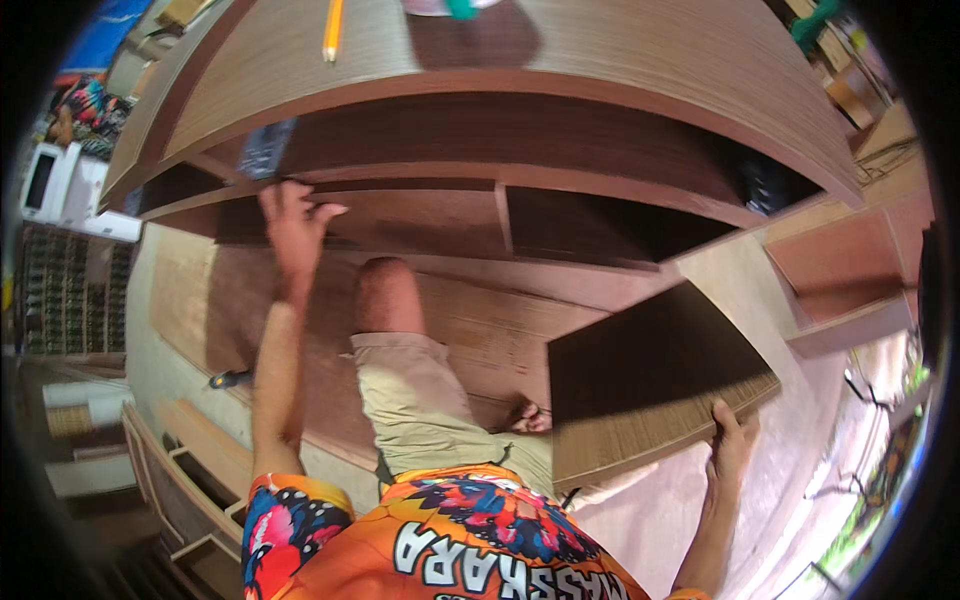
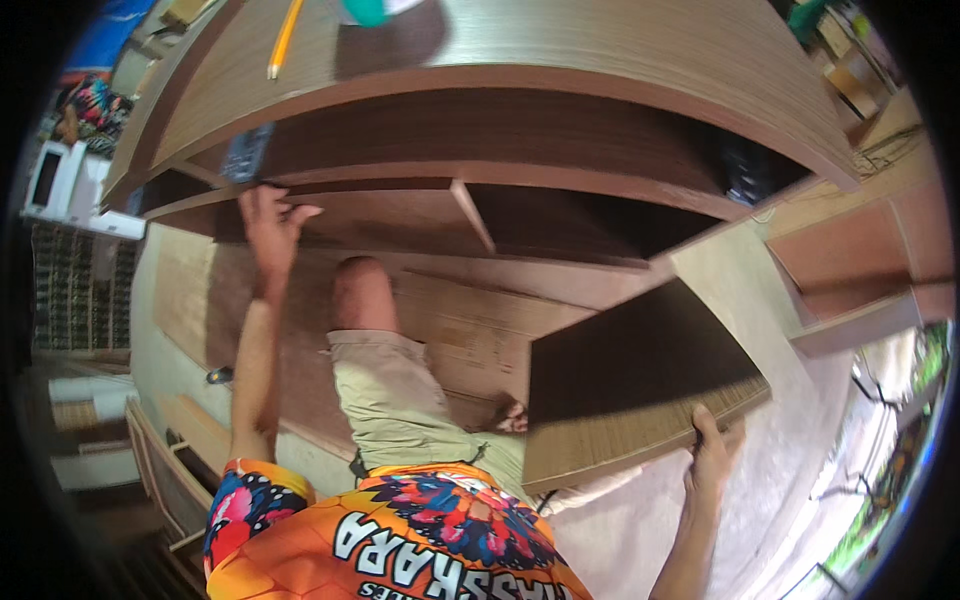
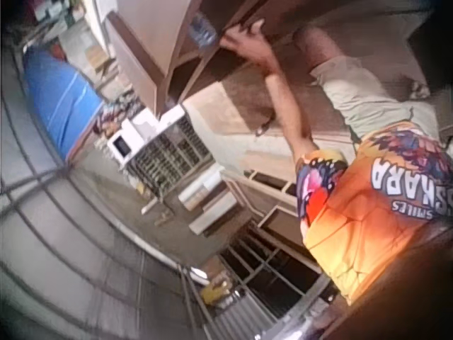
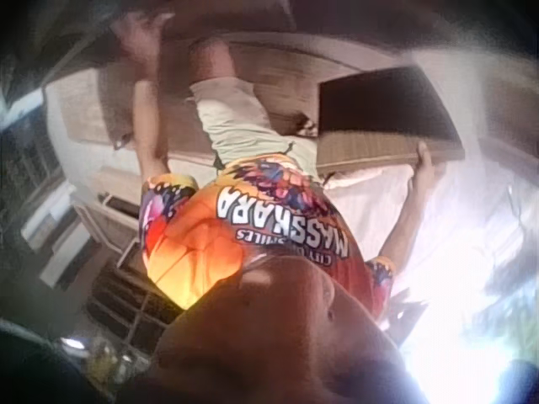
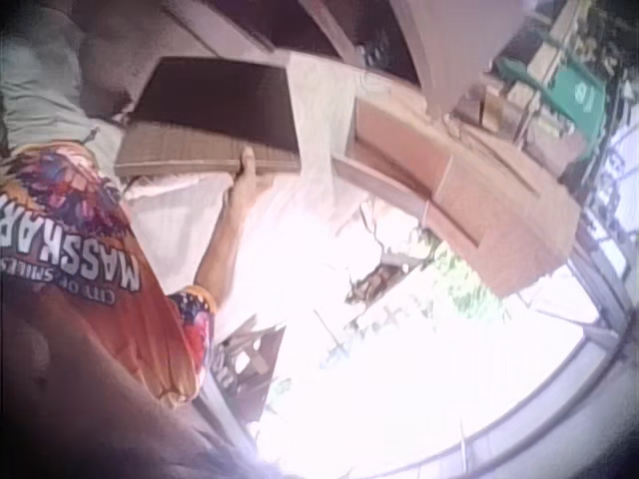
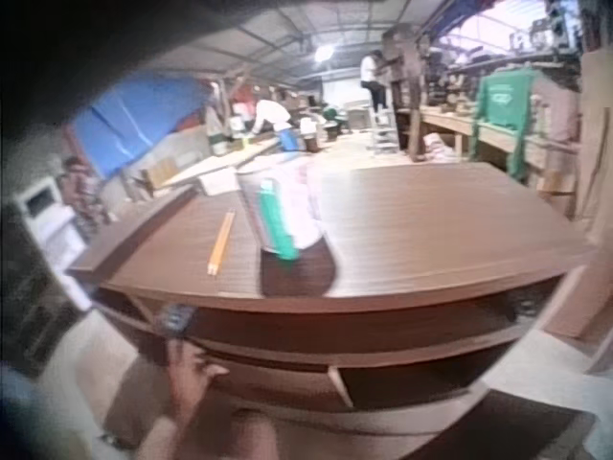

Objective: The person carries a wooden board to a table saw, aligns it, and makes a cut. Then, they carry the board to a piece of furniture and fit it into an opening to check the size.

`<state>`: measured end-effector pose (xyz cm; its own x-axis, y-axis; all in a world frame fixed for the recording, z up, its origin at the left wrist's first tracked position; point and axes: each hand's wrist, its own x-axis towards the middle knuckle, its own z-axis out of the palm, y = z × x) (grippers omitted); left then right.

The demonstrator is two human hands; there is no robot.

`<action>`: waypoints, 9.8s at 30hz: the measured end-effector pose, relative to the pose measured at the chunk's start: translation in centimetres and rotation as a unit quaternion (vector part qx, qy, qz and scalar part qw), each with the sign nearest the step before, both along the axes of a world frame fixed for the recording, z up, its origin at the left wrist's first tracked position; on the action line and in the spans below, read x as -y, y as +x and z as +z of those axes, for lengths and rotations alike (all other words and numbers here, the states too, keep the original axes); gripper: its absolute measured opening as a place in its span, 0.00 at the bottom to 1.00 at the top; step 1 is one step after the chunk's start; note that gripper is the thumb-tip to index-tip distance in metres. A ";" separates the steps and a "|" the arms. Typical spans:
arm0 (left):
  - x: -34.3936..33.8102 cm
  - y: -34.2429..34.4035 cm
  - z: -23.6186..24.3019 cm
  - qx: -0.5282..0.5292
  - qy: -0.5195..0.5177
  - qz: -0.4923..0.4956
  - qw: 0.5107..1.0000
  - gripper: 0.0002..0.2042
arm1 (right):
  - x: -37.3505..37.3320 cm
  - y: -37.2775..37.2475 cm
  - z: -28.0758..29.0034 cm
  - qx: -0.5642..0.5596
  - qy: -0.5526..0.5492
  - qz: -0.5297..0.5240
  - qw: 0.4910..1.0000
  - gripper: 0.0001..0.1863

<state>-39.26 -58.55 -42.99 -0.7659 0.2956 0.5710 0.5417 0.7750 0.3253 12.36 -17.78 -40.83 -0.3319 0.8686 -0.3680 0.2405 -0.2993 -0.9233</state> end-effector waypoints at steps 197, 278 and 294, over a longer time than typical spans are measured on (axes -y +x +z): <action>-16.3 7.4 0.3 -0.092 -0.003 -0.218 0.972 0.38 | -11.7 -19.2 -25.0 -0.025 0.336 0.048 0.940 0.58; 5.2 -2.4 -15.4 0.149 0.329 0.073 0.930 0.32 | -10.9 -19.5 -23.2 0.008 0.358 0.045 0.933 0.62; -13.4 11.3 -11.5 0.216 0.177 -0.215 0.936 0.10 | -11.3 -19.3 -24.3 0.013 0.355 0.049 0.933 0.60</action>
